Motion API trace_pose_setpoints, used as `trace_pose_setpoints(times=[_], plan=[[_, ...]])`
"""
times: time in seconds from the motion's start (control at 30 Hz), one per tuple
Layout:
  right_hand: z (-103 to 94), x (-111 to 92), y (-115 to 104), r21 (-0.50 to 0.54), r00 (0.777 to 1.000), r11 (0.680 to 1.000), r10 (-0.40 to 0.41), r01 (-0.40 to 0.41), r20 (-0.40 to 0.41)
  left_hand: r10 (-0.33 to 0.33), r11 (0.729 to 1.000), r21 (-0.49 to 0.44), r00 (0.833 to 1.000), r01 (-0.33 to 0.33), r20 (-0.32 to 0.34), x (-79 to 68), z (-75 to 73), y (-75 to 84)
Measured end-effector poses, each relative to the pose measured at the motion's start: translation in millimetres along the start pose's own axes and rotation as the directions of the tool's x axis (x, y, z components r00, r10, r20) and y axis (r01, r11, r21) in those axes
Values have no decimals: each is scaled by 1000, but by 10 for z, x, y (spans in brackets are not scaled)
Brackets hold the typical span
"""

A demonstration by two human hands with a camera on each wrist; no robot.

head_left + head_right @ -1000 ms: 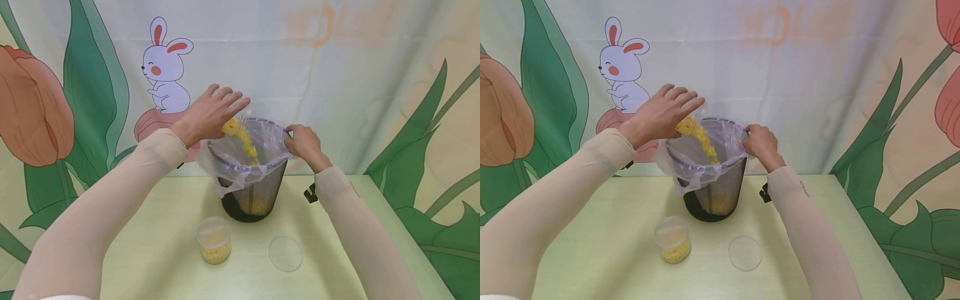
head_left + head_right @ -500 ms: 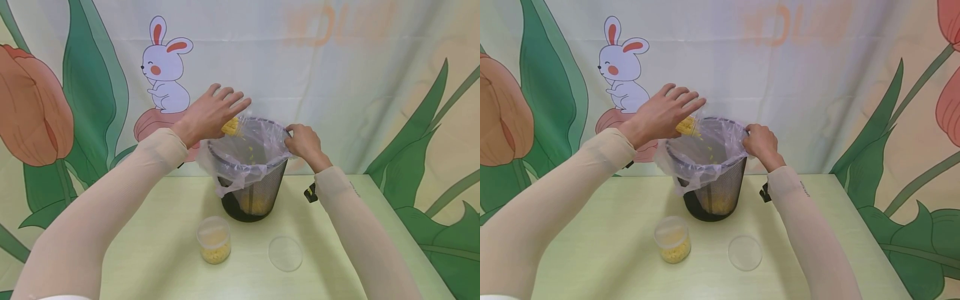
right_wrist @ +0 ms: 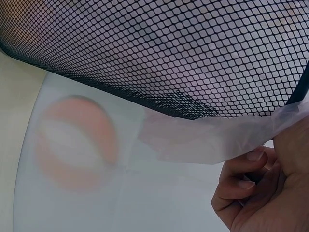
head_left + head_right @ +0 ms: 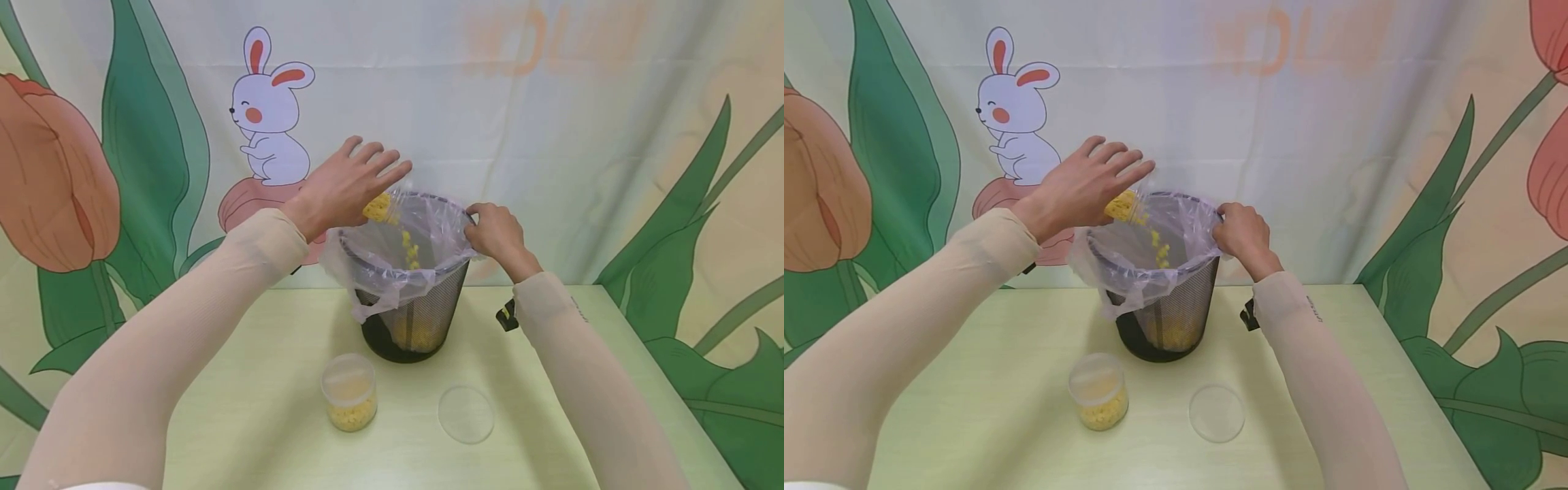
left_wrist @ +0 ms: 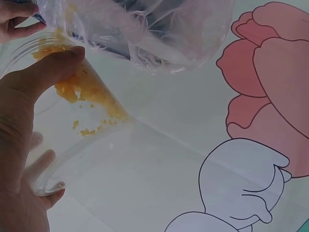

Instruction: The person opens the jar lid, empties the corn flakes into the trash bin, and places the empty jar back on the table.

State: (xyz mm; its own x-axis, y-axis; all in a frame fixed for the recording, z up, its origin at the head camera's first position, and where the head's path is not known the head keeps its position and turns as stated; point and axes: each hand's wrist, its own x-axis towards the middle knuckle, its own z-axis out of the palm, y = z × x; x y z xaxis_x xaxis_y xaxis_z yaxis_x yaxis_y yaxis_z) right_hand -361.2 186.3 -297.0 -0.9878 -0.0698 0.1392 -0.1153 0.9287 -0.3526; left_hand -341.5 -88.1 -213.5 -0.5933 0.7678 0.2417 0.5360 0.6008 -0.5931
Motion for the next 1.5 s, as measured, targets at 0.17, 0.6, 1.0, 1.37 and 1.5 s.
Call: trace_pose_setpoints(times=[0.17, 0.6, 1.0, 1.37, 1.5], plan=[[7, -5, 1, 2, 1000, 1000, 7, -7, -1, 9, 1000, 8, 1000, -9, -9, 5, -2, 1], [2, -24, -3, 14, 1000, 1000, 8, -8, 7, 18, 999, 33, 1000, -18, 10, 8, -9, 9], [0, -32, -6, 12, 1000, 1000, -1, 1, -6, 33, 999, 37, 999, -34, 28, -1, -12, 4], [3, -33, -6, 15, 1000, 1000, 0, 0, -7, 43, 999, 24, 998, -44, 41, 14, -30, -11], [4, -26, 0, 18, 1000, 1000, 3, -3, -5, 48, 998, 28, 998, -49, 48, 26, -41, -17]])
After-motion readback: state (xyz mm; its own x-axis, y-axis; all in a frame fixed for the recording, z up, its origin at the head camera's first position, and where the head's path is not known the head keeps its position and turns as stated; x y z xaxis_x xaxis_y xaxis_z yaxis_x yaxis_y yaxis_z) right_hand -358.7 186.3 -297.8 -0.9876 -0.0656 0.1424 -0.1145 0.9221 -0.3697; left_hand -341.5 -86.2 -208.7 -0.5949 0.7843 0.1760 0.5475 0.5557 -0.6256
